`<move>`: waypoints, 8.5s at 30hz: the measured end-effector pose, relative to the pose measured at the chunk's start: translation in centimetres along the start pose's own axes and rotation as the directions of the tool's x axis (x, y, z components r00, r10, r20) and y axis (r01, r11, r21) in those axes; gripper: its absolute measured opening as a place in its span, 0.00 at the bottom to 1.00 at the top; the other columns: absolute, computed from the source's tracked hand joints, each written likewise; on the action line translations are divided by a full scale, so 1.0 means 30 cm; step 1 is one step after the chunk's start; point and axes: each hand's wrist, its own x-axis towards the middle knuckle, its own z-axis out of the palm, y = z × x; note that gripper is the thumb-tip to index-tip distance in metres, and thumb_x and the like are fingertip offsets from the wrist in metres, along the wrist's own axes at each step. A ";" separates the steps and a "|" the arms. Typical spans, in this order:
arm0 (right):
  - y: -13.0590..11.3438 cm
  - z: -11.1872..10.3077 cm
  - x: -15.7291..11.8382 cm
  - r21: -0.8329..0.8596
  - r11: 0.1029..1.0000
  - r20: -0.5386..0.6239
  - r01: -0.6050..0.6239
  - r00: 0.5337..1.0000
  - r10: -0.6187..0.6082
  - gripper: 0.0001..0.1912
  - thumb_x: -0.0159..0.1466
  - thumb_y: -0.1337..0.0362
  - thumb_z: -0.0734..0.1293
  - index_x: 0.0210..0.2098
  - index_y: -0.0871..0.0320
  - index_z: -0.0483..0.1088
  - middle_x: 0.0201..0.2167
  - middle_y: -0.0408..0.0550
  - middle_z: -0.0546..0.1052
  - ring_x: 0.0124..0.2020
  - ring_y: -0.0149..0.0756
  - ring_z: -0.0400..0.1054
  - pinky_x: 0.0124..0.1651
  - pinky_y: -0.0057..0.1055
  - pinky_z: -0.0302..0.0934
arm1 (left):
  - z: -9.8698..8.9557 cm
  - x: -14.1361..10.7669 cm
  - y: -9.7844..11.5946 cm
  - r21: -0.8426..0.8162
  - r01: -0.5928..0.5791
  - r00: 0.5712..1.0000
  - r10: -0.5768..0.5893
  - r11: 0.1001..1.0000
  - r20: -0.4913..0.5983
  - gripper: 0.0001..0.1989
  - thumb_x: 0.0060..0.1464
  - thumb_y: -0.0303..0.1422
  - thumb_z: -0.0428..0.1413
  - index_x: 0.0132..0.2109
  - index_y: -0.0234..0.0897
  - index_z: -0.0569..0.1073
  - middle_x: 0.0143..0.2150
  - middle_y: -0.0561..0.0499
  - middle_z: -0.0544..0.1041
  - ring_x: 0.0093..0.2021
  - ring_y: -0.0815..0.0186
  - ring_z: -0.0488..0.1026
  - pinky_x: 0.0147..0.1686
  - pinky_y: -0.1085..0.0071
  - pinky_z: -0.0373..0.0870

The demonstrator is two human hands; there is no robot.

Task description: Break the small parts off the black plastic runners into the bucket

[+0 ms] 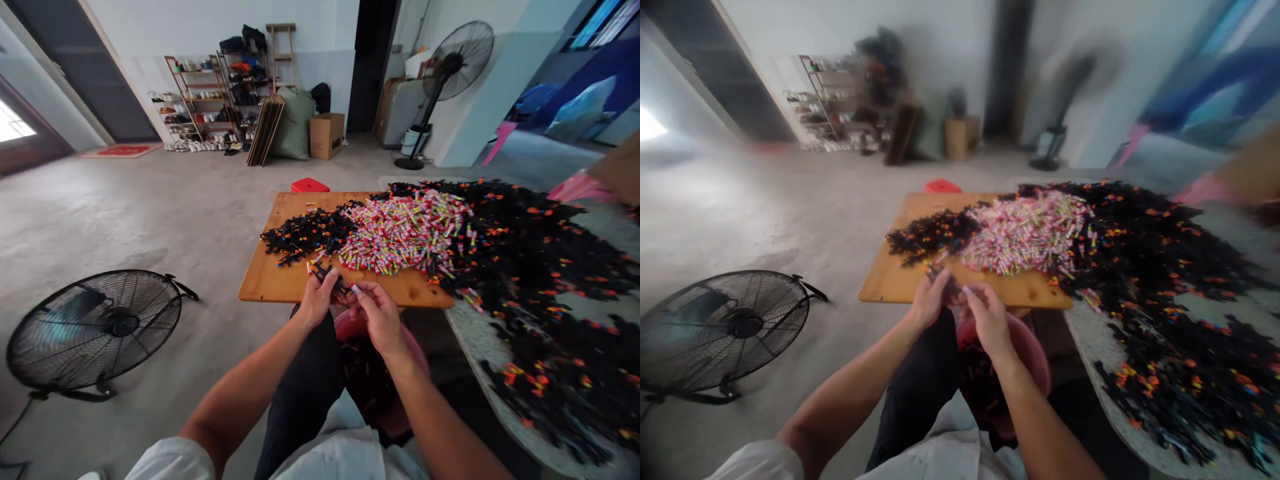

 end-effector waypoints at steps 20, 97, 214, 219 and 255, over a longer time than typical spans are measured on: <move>-0.006 0.020 -0.028 0.225 0.961 -0.007 -0.159 0.986 0.165 0.14 0.58 0.55 0.74 0.37 0.57 0.73 0.22 0.41 0.77 0.14 0.28 0.64 0.17 0.25 0.59 | 0.053 -0.003 -0.009 0.061 -0.070 0.989 0.077 0.996 -0.128 0.24 0.61 0.54 0.55 0.31 0.36 0.70 0.25 0.53 0.74 0.18 0.74 0.64 0.17 0.75 0.61; -0.013 -0.039 0.128 -0.191 0.978 0.062 -0.084 0.993 0.098 0.14 0.59 0.52 0.72 0.36 0.56 0.73 0.23 0.42 0.77 0.22 0.34 0.70 0.26 0.29 0.65 | -0.110 0.003 0.057 0.447 -0.191 0.866 -0.064 0.874 0.496 0.25 0.68 0.52 0.50 0.51 0.33 0.75 0.32 0.52 0.74 0.25 0.71 0.72 0.24 0.77 0.69; 0.086 -0.052 -0.014 -0.054 0.997 -0.096 -0.051 0.994 0.046 0.18 0.63 0.49 0.73 0.41 0.55 0.72 0.24 0.41 0.78 0.20 0.33 0.69 0.25 0.30 0.65 | -0.006 -0.025 -0.049 -0.269 0.185 0.983 -0.182 0.945 0.035 0.21 0.48 0.38 0.71 0.43 0.34 0.71 0.40 0.46 0.83 0.35 0.63 0.83 0.40 0.67 0.80; 0.076 -0.065 -0.017 0.151 0.978 -0.132 -0.141 0.978 0.161 0.16 0.58 0.52 0.74 0.37 0.56 0.72 0.21 0.38 0.75 0.15 0.29 0.64 0.19 0.26 0.57 | 0.037 -0.050 -0.078 -0.229 0.086 0.996 -0.076 0.970 0.052 0.24 0.50 0.44 0.71 0.45 0.36 0.72 0.42 0.48 0.83 0.41 0.61 0.82 0.47 0.63 0.79; 0.125 -0.007 0.359 -0.926 0.304 0.245 0.225 0.969 0.029 0.12 0.70 0.62 0.62 0.39 0.55 0.77 0.36 0.50 0.82 0.39 0.42 0.76 0.43 0.34 0.64 | -0.538 0.492 0.046 0.967 -0.231 0.959 0.145 -0.104 0.245 0.22 0.58 0.29 0.59 0.59 0.43 0.78 0.67 0.41 0.67 0.61 0.47 0.65 0.57 0.56 0.68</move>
